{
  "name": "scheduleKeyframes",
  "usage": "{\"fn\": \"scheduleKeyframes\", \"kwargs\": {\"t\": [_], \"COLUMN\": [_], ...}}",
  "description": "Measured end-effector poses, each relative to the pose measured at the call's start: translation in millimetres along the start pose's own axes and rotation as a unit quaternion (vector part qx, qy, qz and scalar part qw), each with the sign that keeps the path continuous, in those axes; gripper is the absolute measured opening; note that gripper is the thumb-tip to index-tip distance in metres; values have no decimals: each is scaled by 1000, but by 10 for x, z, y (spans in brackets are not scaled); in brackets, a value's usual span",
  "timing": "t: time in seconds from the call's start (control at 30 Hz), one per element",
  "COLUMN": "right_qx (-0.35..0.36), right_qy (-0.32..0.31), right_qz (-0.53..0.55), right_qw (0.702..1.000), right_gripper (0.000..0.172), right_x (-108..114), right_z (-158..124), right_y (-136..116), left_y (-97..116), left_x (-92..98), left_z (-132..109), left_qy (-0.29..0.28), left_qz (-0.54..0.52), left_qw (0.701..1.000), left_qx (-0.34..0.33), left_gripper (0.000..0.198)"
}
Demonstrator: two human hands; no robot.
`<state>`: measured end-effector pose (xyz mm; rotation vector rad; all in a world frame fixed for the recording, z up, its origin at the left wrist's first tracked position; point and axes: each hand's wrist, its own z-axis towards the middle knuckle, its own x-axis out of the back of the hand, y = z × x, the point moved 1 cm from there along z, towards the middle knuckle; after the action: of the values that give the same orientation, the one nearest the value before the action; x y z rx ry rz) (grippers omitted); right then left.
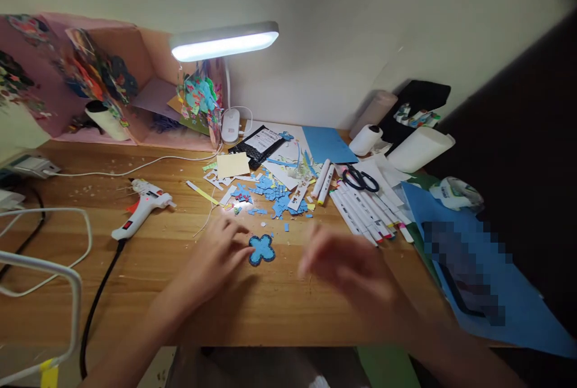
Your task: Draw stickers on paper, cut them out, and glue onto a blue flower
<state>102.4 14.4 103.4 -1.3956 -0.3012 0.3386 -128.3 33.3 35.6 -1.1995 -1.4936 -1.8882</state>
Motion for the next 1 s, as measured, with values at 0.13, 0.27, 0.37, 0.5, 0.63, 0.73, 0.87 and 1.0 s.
{"fn": "scheduleKeyframes", "kwargs": {"t": [0.13, 0.27, 0.37, 0.5, 0.63, 0.73, 0.87, 1.0], "right_qx": [0, -17, -33, -55, -69, -65, -43, 15], "right_qy": [123, 178, 185, 187, 155, 142, 151, 236], "right_qz": [-78, -107, -115, -120, -143, -158, -185, -388], "right_qw": [989, 978, 975, 974, 975, 975, 970, 891], "right_gripper": [13, 15, 18, 20, 22, 21, 18, 17], "right_x": [267, 528, 635, 683, 625, 559, 644, 1113], "right_z": [379, 473, 478, 496, 508, 495, 496, 533], "right_y": [392, 789, 924, 978, 1051, 1068, 949, 743], "left_y": [117, 79, -5, -143, -202, -187, -209, -267], "left_x": [-59, -39, -22, -46, -98, -132, -148, -135], "left_z": [348, 480, 483, 479, 523, 554, 570, 587], "left_qy": [-75, -117, -138, -153, -111, -90, -44, -13], "left_qz": [32, 19, -7, -136, -191, -190, -153, -124], "left_qw": [997, 992, 989, 979, 974, 976, 986, 991], "left_qx": [-16, -36, -44, -8, 44, 50, 48, 42], "left_gripper": [27, 29, 27, 22, 26, 27, 26, 25]}}
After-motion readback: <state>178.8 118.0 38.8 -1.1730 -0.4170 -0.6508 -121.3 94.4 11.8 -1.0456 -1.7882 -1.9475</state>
